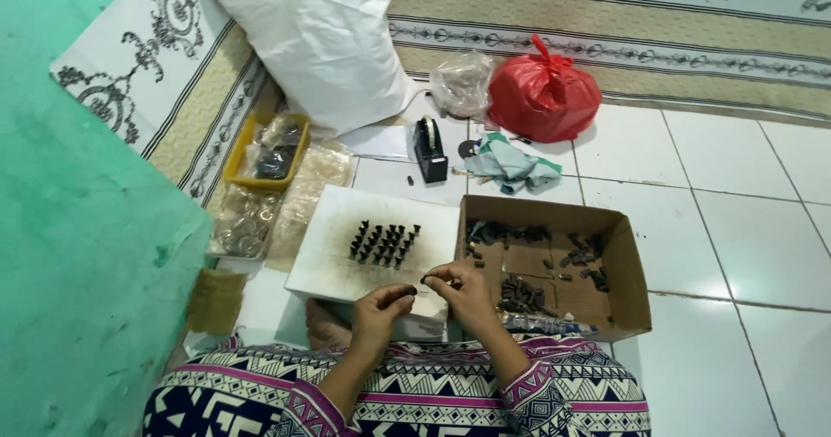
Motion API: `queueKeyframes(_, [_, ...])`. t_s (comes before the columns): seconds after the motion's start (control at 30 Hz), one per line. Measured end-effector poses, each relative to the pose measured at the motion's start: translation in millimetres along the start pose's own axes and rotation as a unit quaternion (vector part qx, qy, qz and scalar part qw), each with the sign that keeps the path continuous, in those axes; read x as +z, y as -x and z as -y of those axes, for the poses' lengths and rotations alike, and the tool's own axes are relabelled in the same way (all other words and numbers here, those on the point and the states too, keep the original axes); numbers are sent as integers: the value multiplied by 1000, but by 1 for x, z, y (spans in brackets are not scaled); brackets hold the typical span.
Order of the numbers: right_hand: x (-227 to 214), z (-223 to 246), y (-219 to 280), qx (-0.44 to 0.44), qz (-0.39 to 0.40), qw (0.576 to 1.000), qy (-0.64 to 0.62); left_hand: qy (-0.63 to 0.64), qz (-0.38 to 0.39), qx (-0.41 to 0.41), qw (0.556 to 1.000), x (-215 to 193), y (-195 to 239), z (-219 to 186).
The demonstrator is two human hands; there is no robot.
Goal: Manually inserting small metal pins into a grid template on a block.
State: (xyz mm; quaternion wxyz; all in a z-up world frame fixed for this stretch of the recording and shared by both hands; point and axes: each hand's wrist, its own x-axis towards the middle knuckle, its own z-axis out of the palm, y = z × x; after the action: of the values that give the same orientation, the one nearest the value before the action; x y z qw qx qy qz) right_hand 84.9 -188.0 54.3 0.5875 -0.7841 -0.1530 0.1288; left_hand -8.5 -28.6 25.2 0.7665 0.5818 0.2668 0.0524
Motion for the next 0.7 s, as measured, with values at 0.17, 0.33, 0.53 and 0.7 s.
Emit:
queueKeyframes(0.17, [17,-3,2,0,6,1000,24,11,-10,-3,1000,-1,0,0])
queueKeyframes(0.33, [21,-28,-2,-39,-4,999,14,45,-29,31,998,-4,-13,19])
queueKeyframes(0.53, [19,-16,-2,-91,8,993,70,35,-25,17,999,-6,-21,24])
queueKeyframes(0.7, [18,-22,-3,-113,43,977,173,26,-8,0,1000,-9,-25,26])
